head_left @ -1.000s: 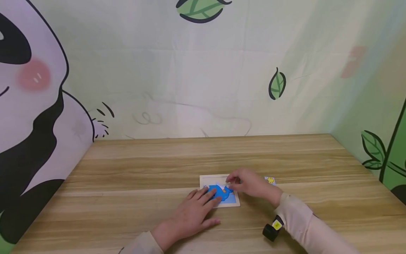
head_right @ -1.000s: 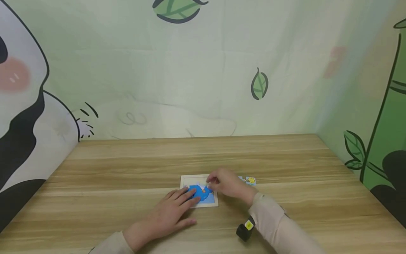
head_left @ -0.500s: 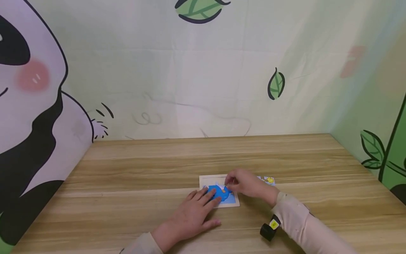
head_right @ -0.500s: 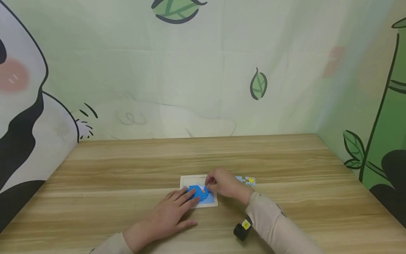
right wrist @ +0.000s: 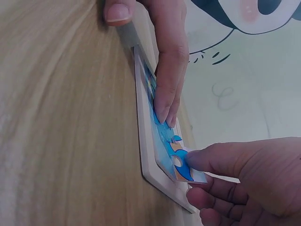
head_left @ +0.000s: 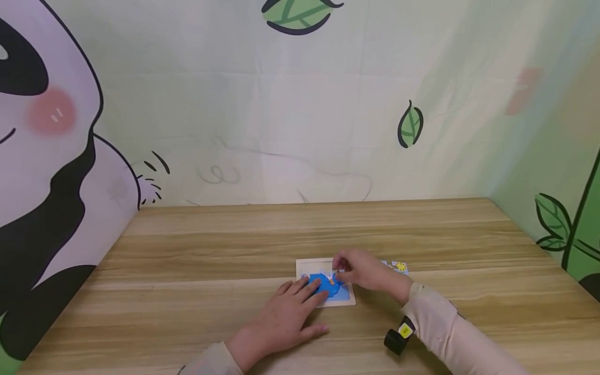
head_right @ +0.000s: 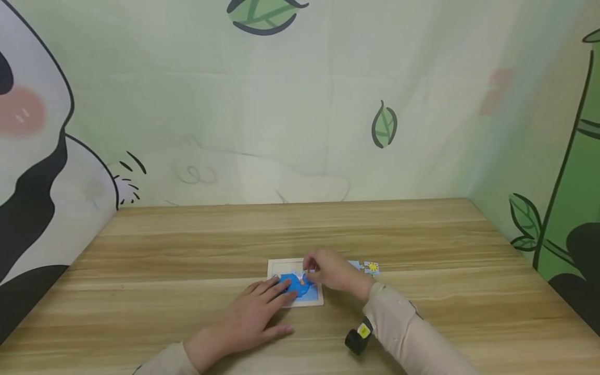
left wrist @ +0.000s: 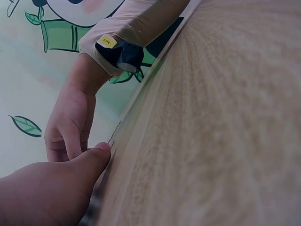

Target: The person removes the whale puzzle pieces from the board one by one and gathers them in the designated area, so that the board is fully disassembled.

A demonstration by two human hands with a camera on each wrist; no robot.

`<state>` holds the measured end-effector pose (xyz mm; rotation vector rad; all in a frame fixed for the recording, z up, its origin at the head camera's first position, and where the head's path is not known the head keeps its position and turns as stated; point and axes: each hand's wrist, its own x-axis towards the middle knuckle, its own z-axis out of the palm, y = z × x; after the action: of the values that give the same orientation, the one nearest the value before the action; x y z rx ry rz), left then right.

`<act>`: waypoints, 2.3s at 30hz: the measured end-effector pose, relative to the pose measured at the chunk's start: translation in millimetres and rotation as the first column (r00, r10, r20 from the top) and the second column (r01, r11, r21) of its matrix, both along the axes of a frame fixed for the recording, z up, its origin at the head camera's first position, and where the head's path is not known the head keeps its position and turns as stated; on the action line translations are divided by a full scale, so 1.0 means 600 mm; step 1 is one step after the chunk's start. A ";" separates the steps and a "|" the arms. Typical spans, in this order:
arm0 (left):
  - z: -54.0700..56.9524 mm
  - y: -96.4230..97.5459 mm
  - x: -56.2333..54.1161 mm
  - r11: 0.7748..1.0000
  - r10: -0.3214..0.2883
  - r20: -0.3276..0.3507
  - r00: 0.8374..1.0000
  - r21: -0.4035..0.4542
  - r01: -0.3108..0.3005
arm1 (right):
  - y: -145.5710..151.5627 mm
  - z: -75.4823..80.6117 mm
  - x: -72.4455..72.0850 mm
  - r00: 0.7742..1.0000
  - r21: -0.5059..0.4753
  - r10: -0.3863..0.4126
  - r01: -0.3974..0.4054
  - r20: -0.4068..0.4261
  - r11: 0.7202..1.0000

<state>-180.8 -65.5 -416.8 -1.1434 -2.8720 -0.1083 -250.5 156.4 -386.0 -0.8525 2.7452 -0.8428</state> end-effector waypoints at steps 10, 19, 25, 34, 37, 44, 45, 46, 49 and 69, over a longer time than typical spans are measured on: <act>-0.003 -0.001 0.000 1.000 -0.005 -0.012 1.000 -0.003 0.005 | 0.003 0.009 0.000 0.998 -0.072 0.029 -0.025 0.059 0.997; -0.001 0.001 0.001 1.000 -0.003 -0.024 1.000 -0.014 0.003 | 0.011 0.011 -0.003 0.998 -0.111 0.056 -0.052 0.030 0.992; -0.001 0.001 0.001 1.000 0.002 -0.010 1.000 -0.017 -0.002 | 0.015 0.016 -0.006 0.998 -0.129 0.058 -0.053 0.031 0.990; -0.005 -0.002 0.001 1.000 -0.003 -0.024 1.000 -0.001 0.003 | 0.025 0.032 -0.007 0.998 -0.109 0.032 -0.027 0.045 0.994; -0.006 -0.003 0.000 1.000 -0.006 -0.026 1.000 0.005 0.006 | 0.028 0.038 -0.007 0.999 -0.109 0.027 -0.022 0.045 0.994; -0.007 -0.003 -0.001 1.000 -0.004 -0.024 1.000 0.006 0.004 | 0.038 0.053 -0.006 0.999 -0.118 0.017 -0.014 0.028 0.993; -0.006 -0.003 -0.001 1.000 -0.003 -0.021 1.000 0.007 0.003 | 0.040 0.055 -0.005 0.999 -0.117 0.014 -0.011 0.028 0.993; -0.006 -0.003 -0.001 1.000 -0.003 -0.020 1.000 0.007 0.003 | 0.042 0.058 -0.005 0.999 -0.117 0.009 -0.005 0.030 0.993; -0.006 -0.002 -0.001 1.000 -0.002 -0.021 1.000 0.007 0.002 | 0.049 0.063 -0.004 0.999 -0.115 -0.005 0.009 0.038 0.993; -0.005 0.000 0.000 1.000 -0.004 -0.040 0.999 -0.006 0.004 | 0.102 0.078 0.004 1.000 -0.123 -0.021 0.021 0.001 0.992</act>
<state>-180.6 -65.5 -420.0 -1.1395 -2.8375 -0.0767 -247.8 217.5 -339.4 -0.8466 2.7305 -1.0257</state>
